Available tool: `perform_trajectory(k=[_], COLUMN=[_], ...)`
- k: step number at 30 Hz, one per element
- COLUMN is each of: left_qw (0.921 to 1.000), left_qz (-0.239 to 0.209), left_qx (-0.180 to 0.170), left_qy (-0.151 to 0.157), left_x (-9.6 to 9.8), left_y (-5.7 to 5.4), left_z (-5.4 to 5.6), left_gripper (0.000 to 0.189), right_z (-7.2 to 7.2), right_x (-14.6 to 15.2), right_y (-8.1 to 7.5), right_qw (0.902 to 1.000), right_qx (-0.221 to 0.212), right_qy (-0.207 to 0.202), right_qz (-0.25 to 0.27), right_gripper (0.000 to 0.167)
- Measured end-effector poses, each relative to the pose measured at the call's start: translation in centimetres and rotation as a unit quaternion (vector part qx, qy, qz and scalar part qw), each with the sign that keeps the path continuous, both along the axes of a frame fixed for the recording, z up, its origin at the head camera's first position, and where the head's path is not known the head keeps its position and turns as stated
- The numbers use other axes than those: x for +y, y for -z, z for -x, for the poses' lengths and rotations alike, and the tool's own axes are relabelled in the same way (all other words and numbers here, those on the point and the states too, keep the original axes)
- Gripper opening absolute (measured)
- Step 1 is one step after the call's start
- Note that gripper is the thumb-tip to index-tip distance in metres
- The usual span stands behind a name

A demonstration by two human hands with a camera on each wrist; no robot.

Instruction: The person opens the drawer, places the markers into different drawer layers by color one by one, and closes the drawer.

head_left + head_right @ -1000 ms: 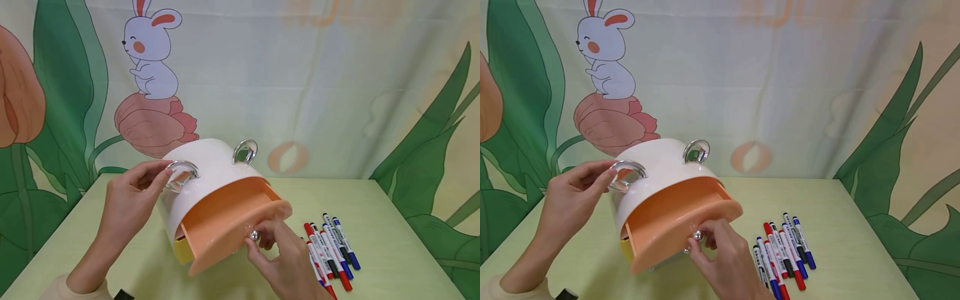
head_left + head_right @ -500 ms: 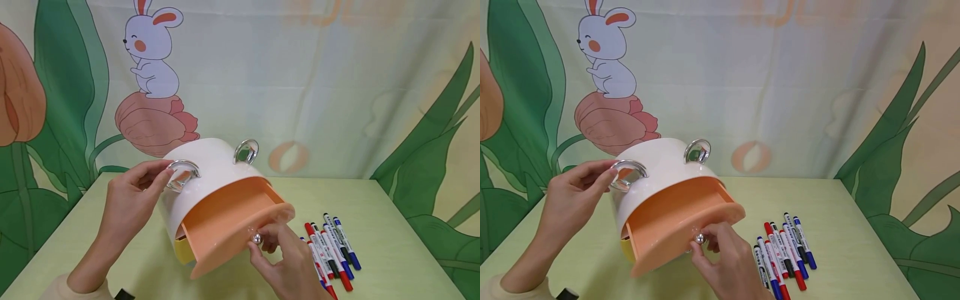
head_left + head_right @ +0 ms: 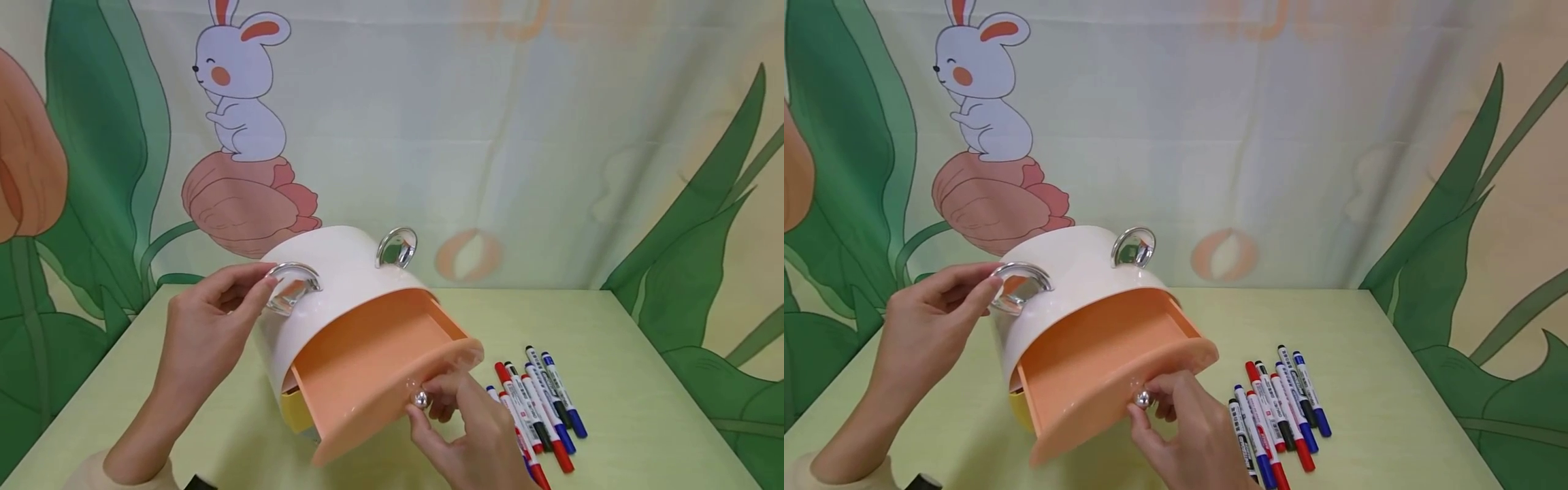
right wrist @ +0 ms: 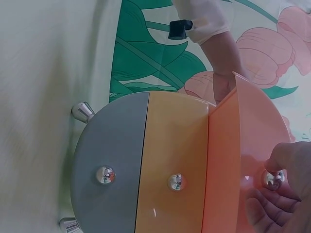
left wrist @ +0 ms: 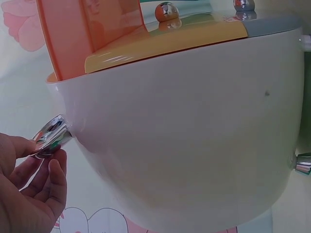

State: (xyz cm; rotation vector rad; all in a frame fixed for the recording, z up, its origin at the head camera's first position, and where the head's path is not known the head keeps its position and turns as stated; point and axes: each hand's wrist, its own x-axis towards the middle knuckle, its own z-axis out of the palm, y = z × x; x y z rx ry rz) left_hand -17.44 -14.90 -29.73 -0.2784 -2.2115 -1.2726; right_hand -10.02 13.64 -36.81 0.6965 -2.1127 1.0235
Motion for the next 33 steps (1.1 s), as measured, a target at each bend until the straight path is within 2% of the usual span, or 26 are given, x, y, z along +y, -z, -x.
perform_trajectory(k=[4, 10, 17, 19, 23, 27, 30, 33], left_qw=[1.0, 1.0, 1.0, 1.0, 1.0, 0.9999, 0.9999, 0.9999], left_qz=[-0.003, -0.001, 0.0, 0.001, 0.001, 0.003, 0.005, 0.006], left_qx=[-0.004, -0.008, -0.009, -0.009, -0.009, -0.011, -0.011, -0.011], left_qy=[0.0, -0.001, -0.003, -0.003, -0.004, -0.003, -0.002, -0.001], left_x=[0.0, 0.0, 0.0, -0.1, -0.1, -0.1, -0.1, -0.1], left_y=[0.0, 0.0, 0.0, 0.0, 0.0, 0.1, 0.2, 0.1], left_z=[0.0, -0.1, -0.1, -0.1, -0.2, -0.2, -0.1, -0.1], left_gripper=[0.025, 0.026, 0.026, 0.026, 0.027, 0.027, 0.027, 0.027], right_z=[-0.1, 0.2, 0.0, 0.0, 0.0, -0.7, -1.4, -1.6], right_x=[0.1, 0.5, 0.6, 0.6, 0.7, 1.1, 1.6, 2.5], right_y=[0.2, 0.7, 0.8, 0.9, 1.0, 0.8, 0.1, -0.6], right_qw=[1.0, 0.999, 0.999, 0.9988, 0.9982, 0.9992, 0.9977, 0.9901], right_qx=[0.009, 0.045, 0.042, 0.047, 0.055, 0.026, -0.025, -0.071], right_qy=[0.004, -0.005, 0.001, 0.002, -0.006, -0.001, 0.05, 0.114], right_qz=[0.0, 0.005, 0.012, 0.015, 0.021, 0.031, 0.038, 0.038], right_gripper=[0.043, 0.041, 0.045, 0.042, 0.026, 0.024, 0.023, 0.021])
